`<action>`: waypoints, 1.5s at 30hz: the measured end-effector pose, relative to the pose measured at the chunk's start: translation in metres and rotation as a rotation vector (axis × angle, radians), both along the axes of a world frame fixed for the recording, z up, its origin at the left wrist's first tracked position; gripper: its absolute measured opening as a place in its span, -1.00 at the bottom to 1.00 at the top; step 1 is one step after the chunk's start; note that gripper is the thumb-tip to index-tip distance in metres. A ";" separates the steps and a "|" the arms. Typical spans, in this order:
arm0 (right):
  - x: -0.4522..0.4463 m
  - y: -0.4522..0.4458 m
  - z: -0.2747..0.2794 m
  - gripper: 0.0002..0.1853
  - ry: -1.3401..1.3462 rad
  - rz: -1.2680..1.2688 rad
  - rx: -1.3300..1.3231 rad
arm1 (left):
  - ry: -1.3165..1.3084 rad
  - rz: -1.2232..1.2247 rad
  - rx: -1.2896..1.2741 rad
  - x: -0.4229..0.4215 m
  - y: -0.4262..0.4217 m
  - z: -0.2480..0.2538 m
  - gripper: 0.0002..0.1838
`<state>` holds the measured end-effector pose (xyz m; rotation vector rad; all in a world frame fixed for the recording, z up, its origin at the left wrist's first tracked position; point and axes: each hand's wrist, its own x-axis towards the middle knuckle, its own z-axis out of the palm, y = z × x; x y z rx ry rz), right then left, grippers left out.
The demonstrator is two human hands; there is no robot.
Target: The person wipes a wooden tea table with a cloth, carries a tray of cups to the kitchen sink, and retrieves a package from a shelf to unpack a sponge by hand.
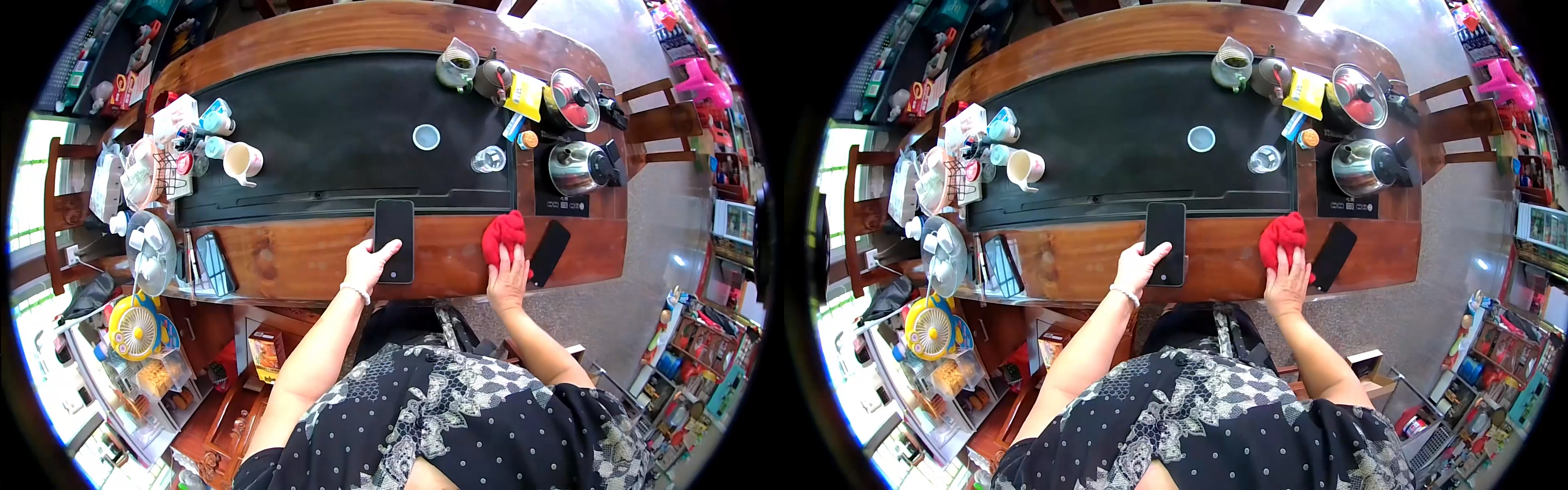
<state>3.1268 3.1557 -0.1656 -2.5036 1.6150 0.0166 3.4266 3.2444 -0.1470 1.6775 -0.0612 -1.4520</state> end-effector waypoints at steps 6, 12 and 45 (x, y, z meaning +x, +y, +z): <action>0.024 0.005 0.042 -0.30 -0.046 0.060 0.113 | -0.046 0.084 0.136 -0.005 -0.006 -0.005 -0.54; 0.039 -0.023 0.050 -0.19 -0.023 0.031 0.208 | -0.279 -0.116 0.288 -0.003 0.010 -0.002 -0.46; -0.057 0.007 0.014 -0.50 -0.255 0.191 -0.013 | -0.972 -0.855 0.641 0.063 0.086 0.089 -0.80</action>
